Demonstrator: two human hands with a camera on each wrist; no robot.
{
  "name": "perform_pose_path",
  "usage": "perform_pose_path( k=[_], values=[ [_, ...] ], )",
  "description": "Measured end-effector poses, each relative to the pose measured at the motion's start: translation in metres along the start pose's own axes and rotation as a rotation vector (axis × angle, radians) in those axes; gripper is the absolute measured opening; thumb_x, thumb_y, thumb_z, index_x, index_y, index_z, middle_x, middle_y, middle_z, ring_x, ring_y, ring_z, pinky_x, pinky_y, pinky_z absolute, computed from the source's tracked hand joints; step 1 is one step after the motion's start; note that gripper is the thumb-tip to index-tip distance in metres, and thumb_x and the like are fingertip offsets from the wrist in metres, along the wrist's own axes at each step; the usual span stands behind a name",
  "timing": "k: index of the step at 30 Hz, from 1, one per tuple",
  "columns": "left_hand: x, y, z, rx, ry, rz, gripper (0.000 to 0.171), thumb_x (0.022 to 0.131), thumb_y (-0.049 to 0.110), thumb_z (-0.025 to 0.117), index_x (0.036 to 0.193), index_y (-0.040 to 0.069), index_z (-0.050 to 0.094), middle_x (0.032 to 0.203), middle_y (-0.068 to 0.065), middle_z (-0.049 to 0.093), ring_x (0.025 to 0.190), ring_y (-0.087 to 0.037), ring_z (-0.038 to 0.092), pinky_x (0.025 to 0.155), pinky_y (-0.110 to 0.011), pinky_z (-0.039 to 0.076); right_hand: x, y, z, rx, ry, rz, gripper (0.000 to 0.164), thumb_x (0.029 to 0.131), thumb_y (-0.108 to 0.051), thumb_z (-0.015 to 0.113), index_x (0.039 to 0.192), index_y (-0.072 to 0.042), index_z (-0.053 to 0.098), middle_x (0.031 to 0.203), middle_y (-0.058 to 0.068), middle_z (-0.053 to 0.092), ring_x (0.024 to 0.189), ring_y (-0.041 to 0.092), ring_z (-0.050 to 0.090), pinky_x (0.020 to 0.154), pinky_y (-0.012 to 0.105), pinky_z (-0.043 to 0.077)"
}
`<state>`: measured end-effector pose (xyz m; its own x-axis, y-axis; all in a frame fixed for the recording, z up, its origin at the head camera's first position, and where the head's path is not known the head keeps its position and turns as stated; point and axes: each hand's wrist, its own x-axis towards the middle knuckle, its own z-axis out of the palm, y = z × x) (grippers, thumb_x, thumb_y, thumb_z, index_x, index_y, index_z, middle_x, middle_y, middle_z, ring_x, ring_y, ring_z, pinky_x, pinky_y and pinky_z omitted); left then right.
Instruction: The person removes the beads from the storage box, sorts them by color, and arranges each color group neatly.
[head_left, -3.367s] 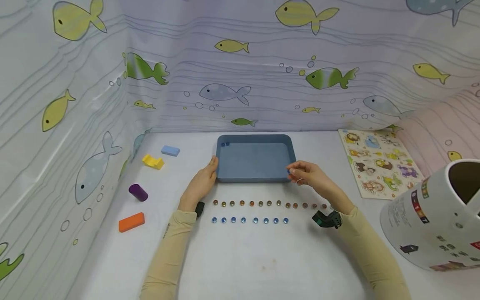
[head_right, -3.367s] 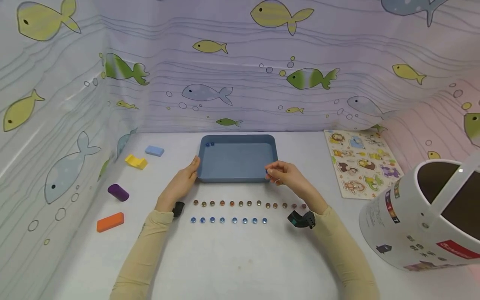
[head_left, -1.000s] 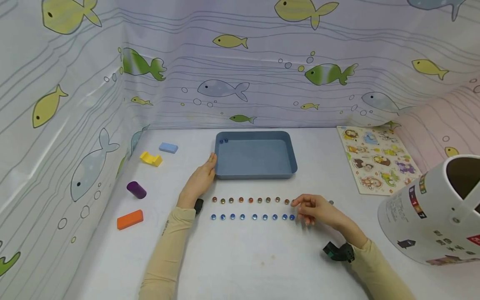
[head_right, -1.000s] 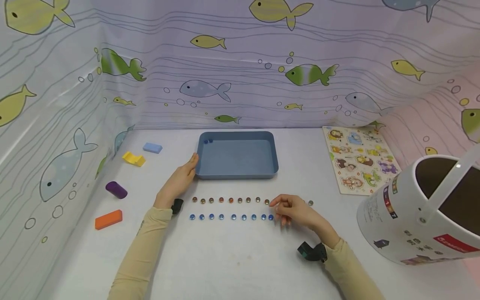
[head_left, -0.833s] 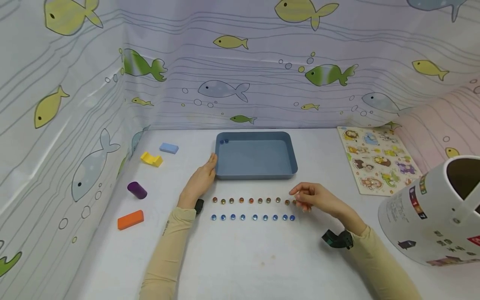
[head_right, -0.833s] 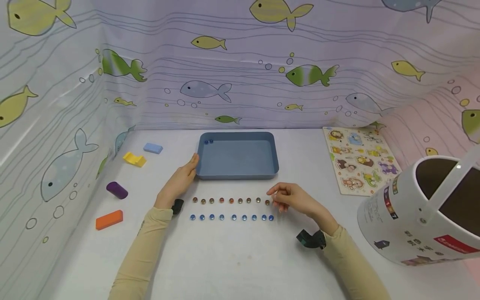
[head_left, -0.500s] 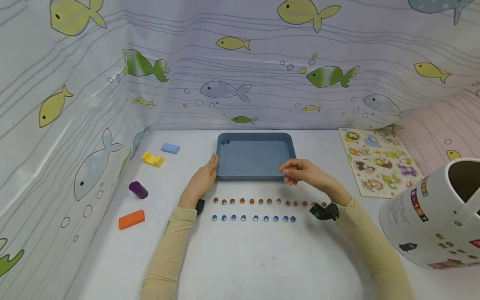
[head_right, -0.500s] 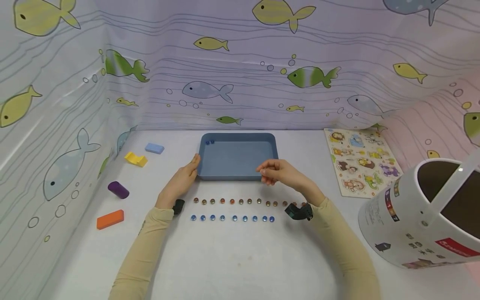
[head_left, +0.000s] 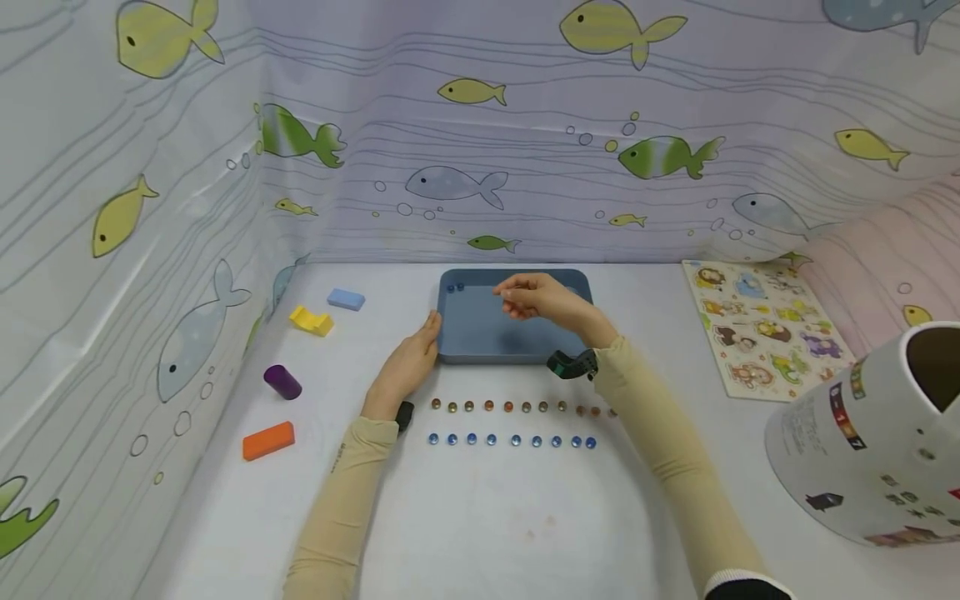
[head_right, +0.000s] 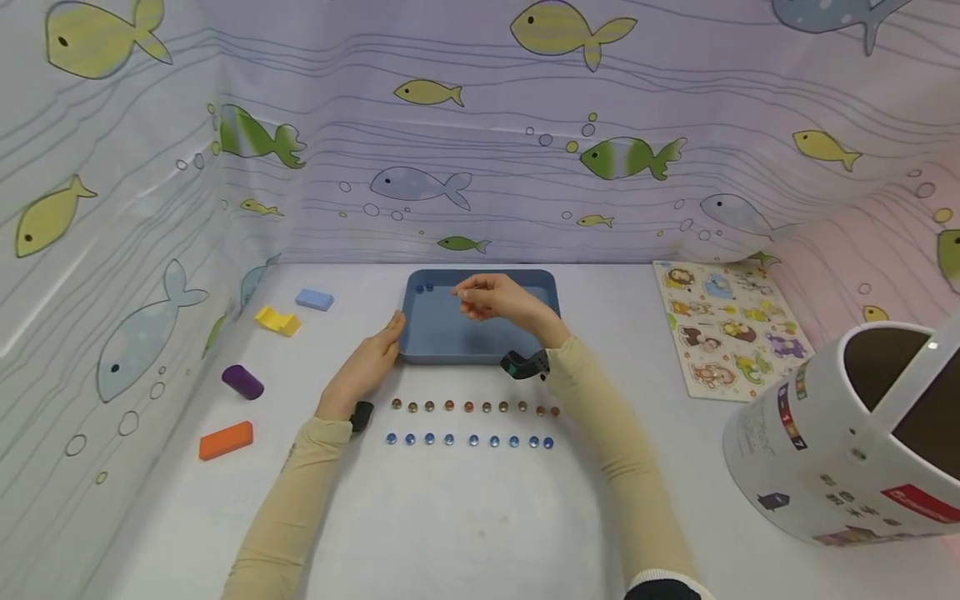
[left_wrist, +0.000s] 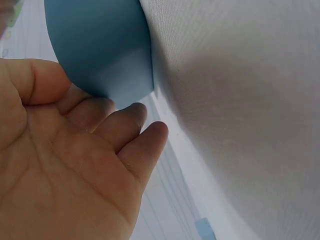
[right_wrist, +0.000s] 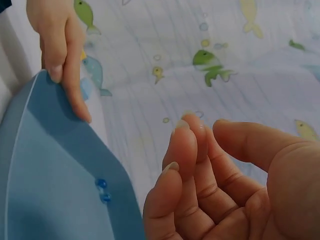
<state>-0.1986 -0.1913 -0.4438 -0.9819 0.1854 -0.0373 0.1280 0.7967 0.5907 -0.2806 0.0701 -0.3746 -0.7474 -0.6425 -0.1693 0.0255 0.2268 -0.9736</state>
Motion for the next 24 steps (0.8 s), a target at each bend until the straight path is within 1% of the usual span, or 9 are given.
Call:
perform_pose_path(
  k=[3,4,8,10,12,14,16,21,24],
  values=[
    [0.000,-0.001,0.000,0.008,-0.004,-0.004,0.052,0.105,0.016,0.030,0.154,0.005,0.019,0.162,-0.010,0.015,0.148,-0.028,0.022,0.122,-0.043,0.023,0.023,0.002,0.007,0.029,-0.013,0.008,0.037,0.103,-0.019,0.047,0.134,0.001,0.051,0.091,0.003,0.063,0.079,0.011,0.061,0.073,0.022,0.054],
    [0.000,-0.001,0.000,0.008,-0.004,-0.007,0.052,0.105,0.016,0.031,0.154,0.005,0.019,0.162,-0.010,0.015,0.148,-0.027,0.022,0.122,-0.043,0.023,0.031,0.003,0.010,0.033,-0.011,0.016,0.039,0.103,-0.020,0.047,0.135,0.002,0.051,0.090,0.001,0.063,0.079,0.010,0.062,0.075,0.025,0.054],
    [0.000,0.000,-0.001,0.005,-0.004,-0.018,0.052,0.104,0.017,0.032,0.154,0.006,0.020,0.162,-0.009,0.016,0.148,-0.026,0.023,0.122,-0.043,0.024,0.057,0.009,0.016,0.024,0.012,0.070,0.045,0.103,-0.024,0.046,0.139,0.002,0.048,0.090,-0.001,0.064,0.083,0.012,0.063,0.091,0.041,0.053],
    [0.000,0.000,-0.001,0.004,-0.003,-0.018,0.052,0.104,0.016,0.032,0.154,0.006,0.020,0.162,-0.009,0.017,0.148,-0.027,0.024,0.122,-0.044,0.024,0.069,0.012,0.019,0.026,0.025,0.099,0.045,0.104,-0.026,0.046,0.140,0.002,0.048,0.097,0.005,0.065,0.087,0.017,0.063,0.097,0.047,0.049],
    [0.000,0.000,-0.001,0.006,0.001,-0.021,0.052,0.104,0.015,0.032,0.154,0.006,0.021,0.162,-0.009,0.017,0.147,-0.027,0.024,0.121,-0.044,0.025,0.080,0.016,0.021,0.033,0.038,0.124,0.045,0.104,-0.026,0.045,0.140,0.000,0.048,0.107,0.013,0.065,0.088,0.018,0.063,0.097,0.046,0.049],
    [-0.001,0.000,-0.002,0.010,0.004,-0.015,0.052,0.104,0.015,0.032,0.154,0.005,0.022,0.162,-0.010,0.017,0.147,-0.028,0.025,0.121,-0.044,0.026,0.091,0.019,0.023,0.044,0.055,0.144,0.043,0.104,-0.026,0.045,0.139,-0.002,0.050,0.116,0.020,0.063,0.088,0.017,0.063,0.094,0.041,0.051],
    [-0.001,0.000,-0.002,0.008,0.007,-0.011,0.052,0.103,0.014,0.033,0.153,0.004,0.022,0.161,-0.010,0.018,0.146,-0.027,0.026,0.121,-0.044,0.026,0.100,0.022,0.025,0.053,0.077,0.164,0.041,0.104,-0.026,0.045,0.138,-0.004,0.052,0.119,0.020,0.064,0.084,0.013,0.063,0.088,0.035,0.054],
    [-0.001,0.000,-0.001,0.007,0.011,-0.013,0.052,0.103,0.014,0.035,0.153,0.005,0.023,0.161,-0.009,0.019,0.147,-0.025,0.026,0.121,-0.042,0.026,0.117,0.030,0.030,0.064,0.126,0.206,0.039,0.103,-0.026,0.047,0.137,-0.007,0.054,0.097,0.006,0.067,0.076,0.008,0.062,0.074,0.022,0.053],
    [-0.002,0.000,-0.002,0.001,0.011,-0.022,0.052,0.104,0.015,0.034,0.154,0.006,0.023,0.162,-0.008,0.019,0.147,-0.024,0.026,0.122,-0.041,0.025,0.123,0.034,0.032,0.054,0.146,0.225,0.039,0.103,-0.022,0.048,0.139,-0.008,0.052,0.090,0.002,0.065,0.074,0.009,0.062,0.067,0.020,0.052]
  ],
)
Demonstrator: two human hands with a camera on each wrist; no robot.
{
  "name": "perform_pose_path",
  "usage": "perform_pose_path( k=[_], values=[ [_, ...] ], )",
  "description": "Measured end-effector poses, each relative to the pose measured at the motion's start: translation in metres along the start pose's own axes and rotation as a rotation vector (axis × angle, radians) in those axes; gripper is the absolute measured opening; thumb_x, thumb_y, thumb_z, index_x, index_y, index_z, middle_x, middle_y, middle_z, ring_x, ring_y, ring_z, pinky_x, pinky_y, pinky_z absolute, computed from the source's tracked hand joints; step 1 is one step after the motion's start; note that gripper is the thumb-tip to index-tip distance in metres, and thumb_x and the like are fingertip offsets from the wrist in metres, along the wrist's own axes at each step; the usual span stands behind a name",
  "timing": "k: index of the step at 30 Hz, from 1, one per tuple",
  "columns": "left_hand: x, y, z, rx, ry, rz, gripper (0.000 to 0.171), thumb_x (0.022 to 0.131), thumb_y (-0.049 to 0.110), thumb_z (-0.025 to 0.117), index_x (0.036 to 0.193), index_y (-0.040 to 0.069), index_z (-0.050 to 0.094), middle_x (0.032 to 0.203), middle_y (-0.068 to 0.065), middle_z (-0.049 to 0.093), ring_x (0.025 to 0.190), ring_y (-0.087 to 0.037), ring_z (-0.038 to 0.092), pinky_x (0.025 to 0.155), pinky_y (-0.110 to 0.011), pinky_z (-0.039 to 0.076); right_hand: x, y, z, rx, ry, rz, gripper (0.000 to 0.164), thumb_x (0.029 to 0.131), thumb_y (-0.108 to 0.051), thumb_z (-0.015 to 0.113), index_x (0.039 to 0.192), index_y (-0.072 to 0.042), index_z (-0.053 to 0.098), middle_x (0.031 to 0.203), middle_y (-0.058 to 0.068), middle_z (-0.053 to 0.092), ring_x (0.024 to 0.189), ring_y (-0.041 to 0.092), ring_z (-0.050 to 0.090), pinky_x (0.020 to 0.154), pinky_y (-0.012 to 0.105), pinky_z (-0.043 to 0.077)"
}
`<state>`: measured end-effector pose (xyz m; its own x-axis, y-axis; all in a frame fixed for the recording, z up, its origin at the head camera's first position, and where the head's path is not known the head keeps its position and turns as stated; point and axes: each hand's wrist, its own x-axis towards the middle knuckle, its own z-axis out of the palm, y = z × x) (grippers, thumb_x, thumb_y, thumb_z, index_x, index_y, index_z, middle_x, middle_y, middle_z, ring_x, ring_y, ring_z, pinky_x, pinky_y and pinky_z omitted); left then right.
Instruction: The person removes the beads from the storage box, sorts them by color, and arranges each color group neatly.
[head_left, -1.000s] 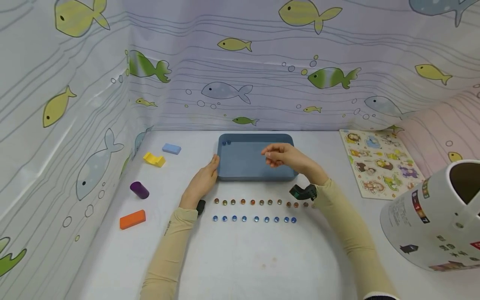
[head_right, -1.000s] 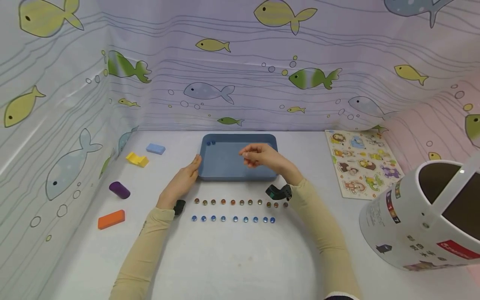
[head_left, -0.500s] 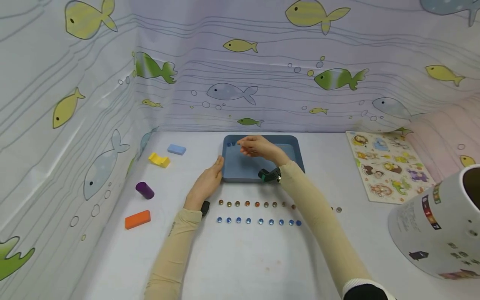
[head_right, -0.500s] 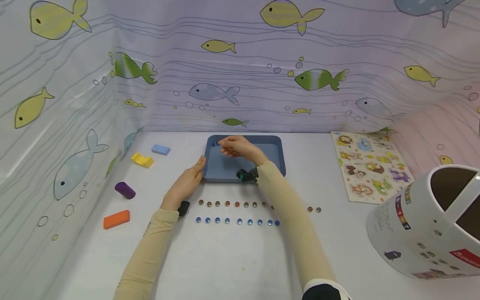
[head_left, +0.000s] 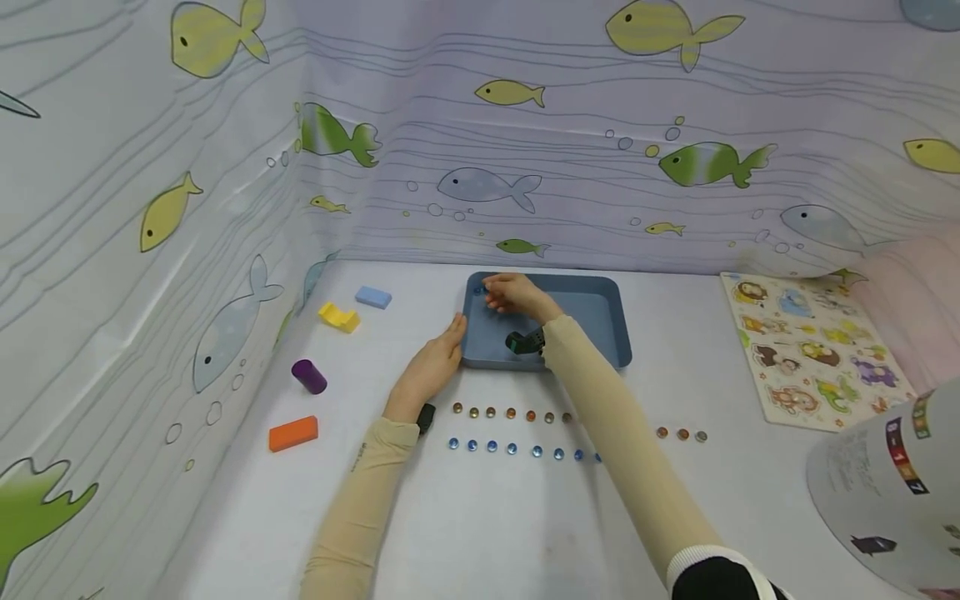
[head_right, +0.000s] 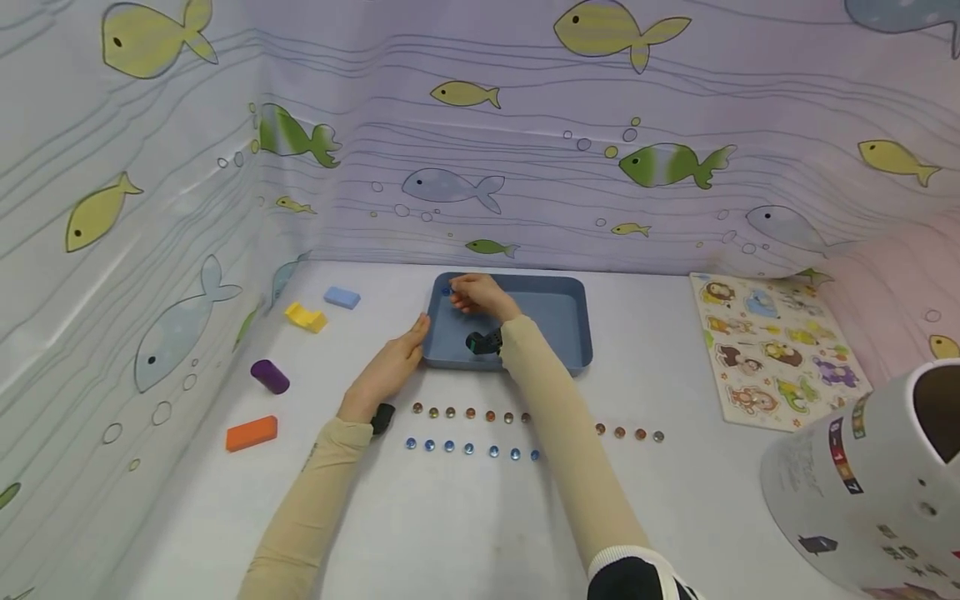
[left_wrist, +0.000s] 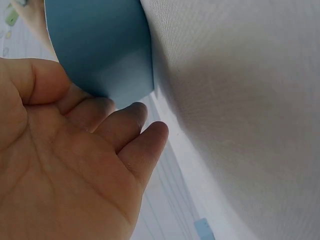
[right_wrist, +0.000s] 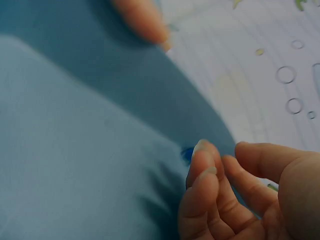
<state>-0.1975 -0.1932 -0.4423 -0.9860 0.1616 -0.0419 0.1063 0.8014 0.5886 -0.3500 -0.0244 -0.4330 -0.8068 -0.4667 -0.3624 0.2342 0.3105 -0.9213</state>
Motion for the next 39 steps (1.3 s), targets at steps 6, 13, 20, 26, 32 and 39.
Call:
perform_pose_path(
  k=[6,13,20,26,32,39],
  values=[
    [0.000,0.002,0.002,0.002,-0.006,0.003,0.052,0.104,0.015,0.034,0.154,0.006,0.022,0.162,-0.009,0.018,0.147,-0.024,0.025,0.122,-0.041,0.025,0.000,0.008,0.001,-0.079,0.071,0.012,0.038,0.101,-0.017,0.049,0.138,-0.010,0.053,0.085,0.005,0.062,0.064,0.010,0.061,0.056,0.018,0.050],
    [-0.001,0.002,0.003,-0.017,-0.012,-0.007,0.052,0.104,0.015,0.034,0.154,0.007,0.021,0.162,-0.007,0.017,0.147,-0.024,0.024,0.121,-0.041,0.025,0.002,0.010,0.014,-0.304,0.166,-0.020,0.028,0.097,-0.019,0.059,0.121,-0.008,0.065,0.072,0.001,0.061,0.052,0.006,0.056,0.048,0.016,0.047],
    [-0.002,0.001,0.002,0.001,-0.001,0.008,0.052,0.104,0.014,0.035,0.154,0.006,0.021,0.162,-0.009,0.017,0.147,-0.025,0.025,0.121,-0.043,0.027,0.002,0.009,0.024,-0.394,0.130,-0.054,0.024,0.094,-0.018,0.064,0.115,-0.007,0.068,0.073,0.001,0.061,0.050,0.005,0.054,0.048,0.016,0.048],
    [-0.001,0.003,0.001,0.001,0.009,0.022,0.052,0.103,0.013,0.036,0.153,0.006,0.022,0.161,-0.010,0.020,0.146,-0.025,0.027,0.121,-0.042,0.027,0.000,0.008,0.029,-0.358,0.064,-0.062,0.021,0.093,-0.015,0.064,0.108,0.000,0.066,0.076,0.003,0.062,0.051,0.006,0.058,0.049,0.016,0.051],
    [0.000,0.003,0.002,-0.002,-0.008,0.013,0.052,0.104,0.015,0.035,0.154,0.007,0.022,0.162,-0.009,0.019,0.147,-0.024,0.026,0.121,-0.042,0.027,-0.004,0.009,0.022,-0.173,0.006,-0.035,0.026,0.096,-0.015,0.060,0.112,0.005,0.065,0.078,0.002,0.065,0.058,0.007,0.063,0.056,0.018,0.056],
    [0.000,-0.001,0.002,0.011,0.016,0.017,0.051,0.104,0.015,0.035,0.153,0.006,0.024,0.161,-0.009,0.021,0.146,-0.025,0.027,0.121,-0.043,0.027,-0.023,0.002,0.002,0.091,-0.078,-0.067,0.039,0.101,-0.015,0.052,0.136,0.002,0.052,0.113,0.018,0.067,0.085,0.012,0.069,0.082,0.025,0.059]
  ],
)
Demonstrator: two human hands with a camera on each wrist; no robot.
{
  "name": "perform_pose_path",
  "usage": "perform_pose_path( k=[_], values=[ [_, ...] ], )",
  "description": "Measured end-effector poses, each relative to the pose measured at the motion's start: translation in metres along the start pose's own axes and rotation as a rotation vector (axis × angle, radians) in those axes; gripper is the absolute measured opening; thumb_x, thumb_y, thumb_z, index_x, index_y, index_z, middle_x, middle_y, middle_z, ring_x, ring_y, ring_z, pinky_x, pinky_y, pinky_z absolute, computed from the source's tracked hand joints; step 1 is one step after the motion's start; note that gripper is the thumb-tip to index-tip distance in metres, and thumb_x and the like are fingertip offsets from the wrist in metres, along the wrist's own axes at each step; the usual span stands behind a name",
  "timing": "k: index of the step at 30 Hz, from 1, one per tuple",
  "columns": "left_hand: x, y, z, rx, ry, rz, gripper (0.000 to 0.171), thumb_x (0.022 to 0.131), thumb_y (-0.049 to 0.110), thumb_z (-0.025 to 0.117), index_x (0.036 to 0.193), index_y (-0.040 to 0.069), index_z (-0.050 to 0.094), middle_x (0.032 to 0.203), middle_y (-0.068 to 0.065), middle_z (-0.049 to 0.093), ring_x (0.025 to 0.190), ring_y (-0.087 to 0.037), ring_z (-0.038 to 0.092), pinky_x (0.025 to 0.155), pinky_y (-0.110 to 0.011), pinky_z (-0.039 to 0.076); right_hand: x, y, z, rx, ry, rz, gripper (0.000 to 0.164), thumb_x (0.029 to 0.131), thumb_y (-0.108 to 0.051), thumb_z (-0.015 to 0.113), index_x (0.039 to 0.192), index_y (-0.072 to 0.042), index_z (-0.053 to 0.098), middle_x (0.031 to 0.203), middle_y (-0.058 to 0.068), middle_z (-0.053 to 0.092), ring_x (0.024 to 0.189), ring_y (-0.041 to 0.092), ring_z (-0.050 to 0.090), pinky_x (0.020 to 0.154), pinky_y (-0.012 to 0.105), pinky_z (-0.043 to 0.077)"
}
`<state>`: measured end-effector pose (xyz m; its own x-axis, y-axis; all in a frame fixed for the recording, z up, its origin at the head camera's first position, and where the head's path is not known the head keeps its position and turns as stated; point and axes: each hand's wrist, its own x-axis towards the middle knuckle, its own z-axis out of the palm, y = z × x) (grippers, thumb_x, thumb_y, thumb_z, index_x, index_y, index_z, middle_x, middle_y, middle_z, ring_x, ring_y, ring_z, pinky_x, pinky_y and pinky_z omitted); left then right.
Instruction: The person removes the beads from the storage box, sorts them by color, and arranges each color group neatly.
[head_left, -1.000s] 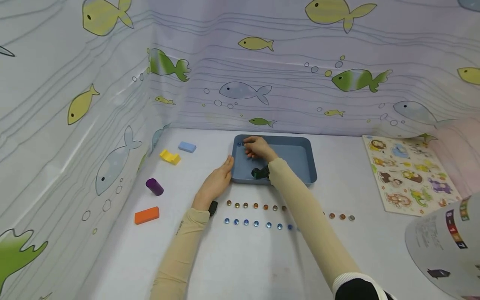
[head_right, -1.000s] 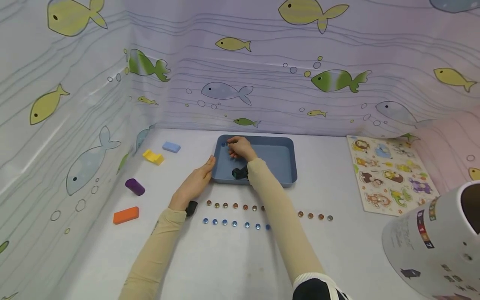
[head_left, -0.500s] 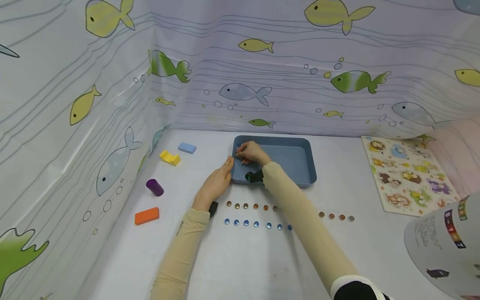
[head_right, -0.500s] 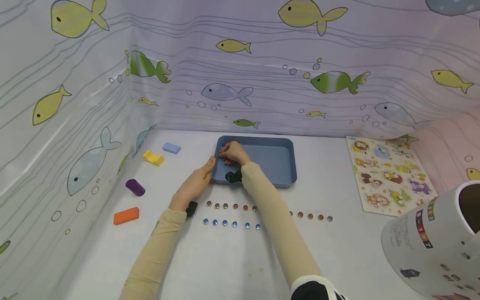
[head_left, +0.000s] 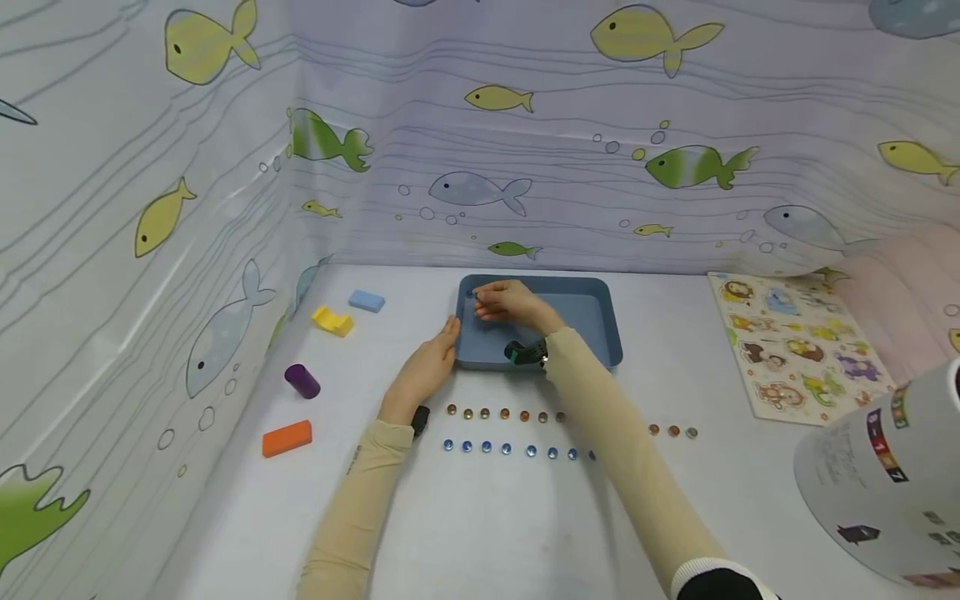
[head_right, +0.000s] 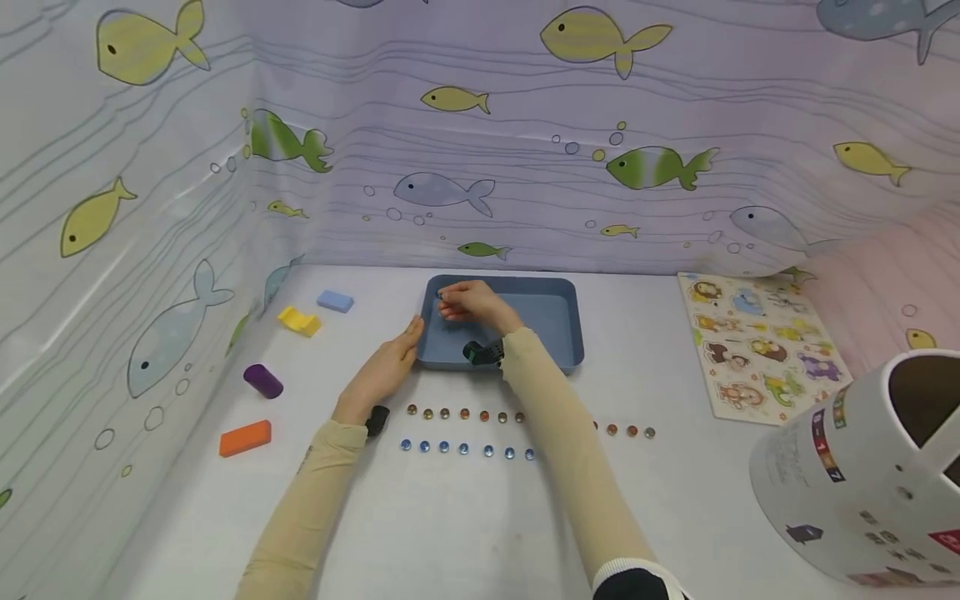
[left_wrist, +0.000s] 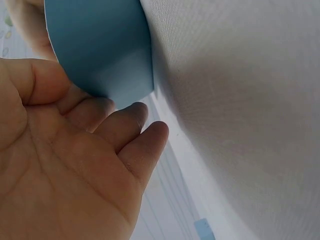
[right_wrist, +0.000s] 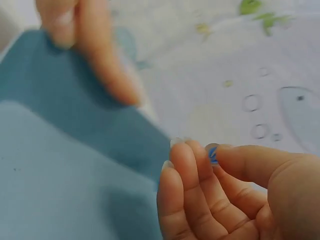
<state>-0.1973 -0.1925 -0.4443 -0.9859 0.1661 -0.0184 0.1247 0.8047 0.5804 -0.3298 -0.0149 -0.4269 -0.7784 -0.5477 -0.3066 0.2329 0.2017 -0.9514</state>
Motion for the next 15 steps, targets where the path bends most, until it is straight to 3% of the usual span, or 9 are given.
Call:
perform_pose_path(
  k=[3,7,10,13,15],
  values=[
    [0.000,-0.001,0.001,-0.006,-0.007,0.003,0.051,0.104,0.015,0.035,0.153,0.005,0.024,0.161,-0.010,0.020,0.147,-0.026,0.026,0.121,-0.043,0.026,-0.015,-0.004,-0.010,0.048,-0.016,-0.037,0.040,0.102,-0.015,0.048,0.140,-0.001,0.048,0.128,0.024,0.060,0.100,0.020,0.068,0.096,0.033,0.055],
    [-0.001,-0.001,0.001,-0.014,-0.003,-0.001,0.050,0.104,0.016,0.035,0.153,0.006,0.025,0.161,-0.010,0.021,0.147,-0.026,0.026,0.121,-0.043,0.026,-0.040,-0.008,-0.023,0.118,-0.027,-0.088,0.043,0.104,-0.017,0.045,0.144,-0.003,0.044,0.116,0.012,0.066,0.101,0.018,0.067,0.105,0.042,0.048],
    [-0.002,0.000,0.001,-0.016,-0.001,-0.001,0.050,0.105,0.017,0.033,0.153,0.006,0.024,0.161,-0.010,0.020,0.147,-0.027,0.025,0.121,-0.043,0.025,-0.061,-0.007,-0.034,0.169,-0.030,-0.112,0.044,0.104,-0.016,0.045,0.146,-0.002,0.041,0.101,-0.001,0.069,0.090,0.009,0.067,0.096,0.034,0.054],
    [-0.001,0.001,0.000,-0.015,-0.008,0.001,0.051,0.105,0.018,0.031,0.153,0.006,0.023,0.162,-0.010,0.018,0.148,-0.028,0.024,0.121,-0.043,0.024,-0.084,-0.004,-0.045,0.189,-0.025,-0.115,0.045,0.104,-0.017,0.045,0.146,-0.002,0.040,0.095,-0.005,0.070,0.084,0.006,0.067,0.082,0.023,0.056],
    [-0.001,0.003,0.000,-0.014,-0.010,0.003,0.051,0.105,0.017,0.031,0.153,0.005,0.022,0.162,-0.010,0.018,0.148,-0.028,0.024,0.121,-0.043,0.024,-0.100,-0.001,-0.052,0.178,-0.020,-0.113,0.046,0.104,-0.018,0.046,0.146,-0.001,0.039,0.093,-0.006,0.070,0.083,0.005,0.066,0.080,0.021,0.056]
  ],
)
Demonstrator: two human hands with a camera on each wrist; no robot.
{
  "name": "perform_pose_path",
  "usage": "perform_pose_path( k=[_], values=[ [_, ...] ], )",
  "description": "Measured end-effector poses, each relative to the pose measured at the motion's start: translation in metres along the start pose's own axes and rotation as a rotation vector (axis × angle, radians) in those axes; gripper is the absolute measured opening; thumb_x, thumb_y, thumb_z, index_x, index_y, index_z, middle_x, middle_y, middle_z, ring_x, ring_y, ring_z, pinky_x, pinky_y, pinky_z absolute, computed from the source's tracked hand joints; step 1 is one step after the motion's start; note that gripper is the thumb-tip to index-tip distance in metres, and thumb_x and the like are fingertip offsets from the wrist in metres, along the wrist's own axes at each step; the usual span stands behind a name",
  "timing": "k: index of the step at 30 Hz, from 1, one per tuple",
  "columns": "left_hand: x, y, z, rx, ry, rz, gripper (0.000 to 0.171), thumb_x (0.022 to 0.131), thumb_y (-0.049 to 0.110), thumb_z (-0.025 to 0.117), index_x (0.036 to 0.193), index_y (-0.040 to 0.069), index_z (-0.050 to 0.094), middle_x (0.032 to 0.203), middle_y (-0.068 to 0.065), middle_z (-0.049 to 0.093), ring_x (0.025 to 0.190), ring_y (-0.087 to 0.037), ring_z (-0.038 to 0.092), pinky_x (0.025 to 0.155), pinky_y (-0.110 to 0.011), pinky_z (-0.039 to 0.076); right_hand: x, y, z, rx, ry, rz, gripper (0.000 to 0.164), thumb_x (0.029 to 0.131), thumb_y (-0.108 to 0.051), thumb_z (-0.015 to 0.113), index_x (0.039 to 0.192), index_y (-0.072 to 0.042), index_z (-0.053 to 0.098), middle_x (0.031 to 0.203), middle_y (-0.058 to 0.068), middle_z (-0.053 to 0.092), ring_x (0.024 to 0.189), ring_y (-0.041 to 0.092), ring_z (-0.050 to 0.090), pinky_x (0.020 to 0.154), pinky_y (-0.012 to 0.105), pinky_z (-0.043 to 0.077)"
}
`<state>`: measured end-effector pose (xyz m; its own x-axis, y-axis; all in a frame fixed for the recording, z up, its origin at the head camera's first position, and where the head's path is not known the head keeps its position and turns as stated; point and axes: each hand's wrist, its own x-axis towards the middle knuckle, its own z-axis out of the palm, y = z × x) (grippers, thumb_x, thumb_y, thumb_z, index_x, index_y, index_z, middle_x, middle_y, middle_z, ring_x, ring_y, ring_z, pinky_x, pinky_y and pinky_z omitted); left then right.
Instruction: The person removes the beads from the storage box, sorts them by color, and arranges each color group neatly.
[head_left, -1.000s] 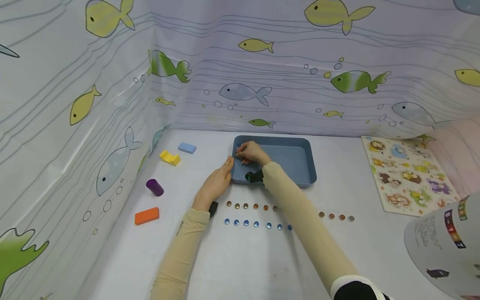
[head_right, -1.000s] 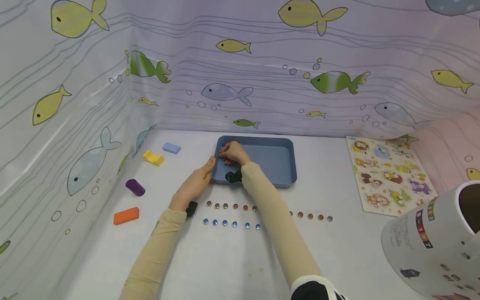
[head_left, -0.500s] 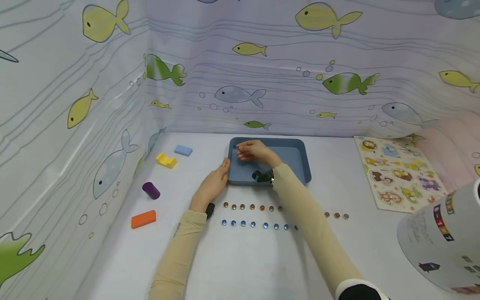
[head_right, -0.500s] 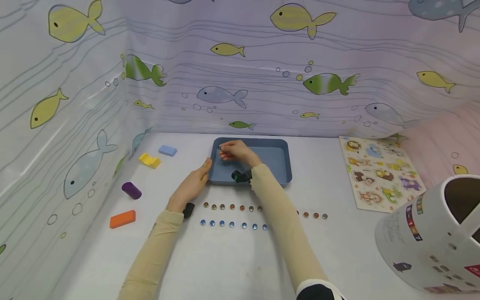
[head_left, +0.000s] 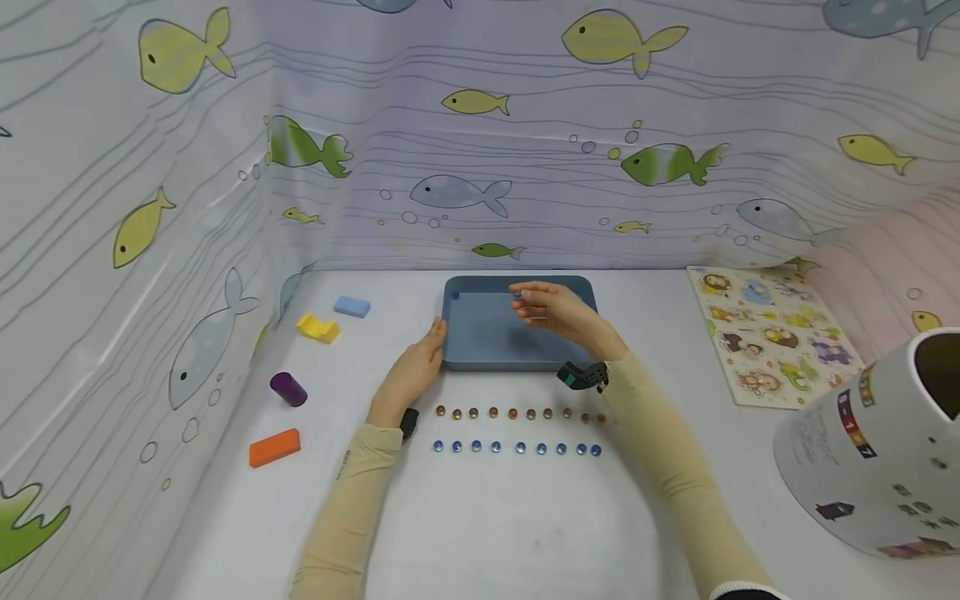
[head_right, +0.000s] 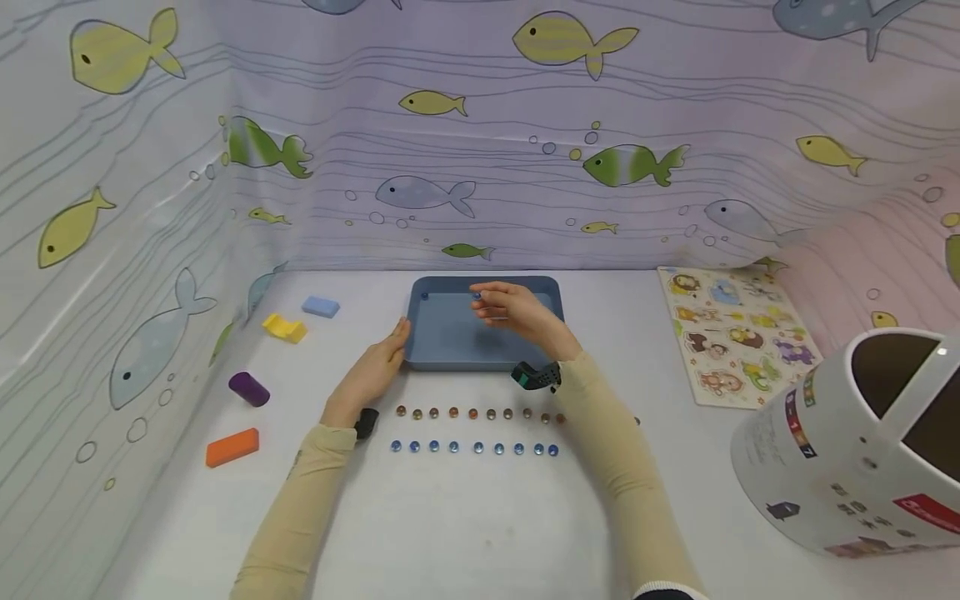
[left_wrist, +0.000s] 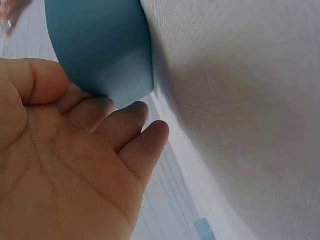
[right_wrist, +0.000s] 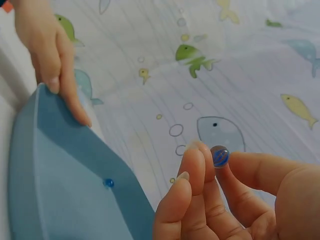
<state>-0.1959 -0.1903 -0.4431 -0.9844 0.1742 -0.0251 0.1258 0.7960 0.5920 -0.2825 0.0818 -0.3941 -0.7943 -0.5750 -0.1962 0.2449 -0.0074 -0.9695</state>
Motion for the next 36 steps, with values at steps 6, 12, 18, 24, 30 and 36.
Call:
perform_pose_path(
  k=[6,12,18,24,30,36],
  values=[
    [-0.001,-0.001,-0.001,-0.009,0.005,0.004,0.050,0.105,0.017,0.031,0.153,0.005,0.024,0.161,-0.012,0.020,0.147,-0.029,0.025,0.122,-0.043,0.024,-0.048,0.013,-0.020,-0.075,-0.004,0.012,0.051,0.104,-0.023,0.046,0.145,0.004,0.036,0.094,-0.008,0.069,0.083,0.005,0.064,0.080,0.024,0.054],
    [-0.001,-0.003,0.000,-0.018,-0.006,-0.001,0.050,0.105,0.016,0.031,0.153,0.006,0.022,0.162,-0.010,0.017,0.148,-0.027,0.022,0.122,-0.043,0.022,-0.100,0.037,-0.040,-0.076,0.023,0.006,0.031,0.102,-0.020,0.049,0.130,-0.009,0.055,0.094,-0.007,0.070,0.083,0.007,0.064,0.074,0.021,0.054],
    [-0.001,-0.005,0.000,-0.022,-0.007,-0.001,0.051,0.105,0.016,0.031,0.153,0.006,0.020,0.162,-0.010,0.016,0.149,-0.027,0.021,0.123,-0.043,0.021,-0.148,0.061,-0.045,-0.108,0.029,0.009,0.024,0.102,-0.019,0.050,0.123,-0.010,0.059,0.095,-0.007,0.071,0.082,0.005,0.063,0.070,0.020,0.054],
    [0.001,-0.003,0.001,-0.017,-0.012,0.007,0.051,0.105,0.016,0.030,0.153,0.005,0.020,0.162,-0.011,0.016,0.149,-0.027,0.021,0.123,-0.043,0.021,-0.181,0.077,-0.041,-0.134,0.041,0.027,0.024,0.101,-0.017,0.050,0.121,-0.008,0.059,0.098,-0.007,0.071,0.081,0.004,0.062,0.073,0.020,0.054],
    [0.001,0.000,0.000,-0.013,-0.008,0.002,0.051,0.105,0.016,0.030,0.153,0.005,0.022,0.162,-0.011,0.017,0.149,-0.028,0.022,0.122,-0.044,0.022,-0.197,0.084,-0.037,-0.114,0.055,0.013,0.030,0.101,-0.017,0.051,0.126,0.000,0.055,0.104,-0.005,0.070,0.085,0.004,0.062,0.074,0.020,0.055],
    [0.000,0.000,-0.001,-0.012,-0.021,-0.010,0.051,0.105,0.016,0.031,0.154,0.006,0.020,0.162,-0.010,0.014,0.149,-0.028,0.021,0.122,-0.044,0.021,-0.207,0.095,-0.037,-0.146,0.085,0.037,0.025,0.101,-0.014,0.050,0.119,0.001,0.056,0.095,-0.008,0.069,0.076,0.002,0.060,0.063,0.016,0.051]
  ],
)
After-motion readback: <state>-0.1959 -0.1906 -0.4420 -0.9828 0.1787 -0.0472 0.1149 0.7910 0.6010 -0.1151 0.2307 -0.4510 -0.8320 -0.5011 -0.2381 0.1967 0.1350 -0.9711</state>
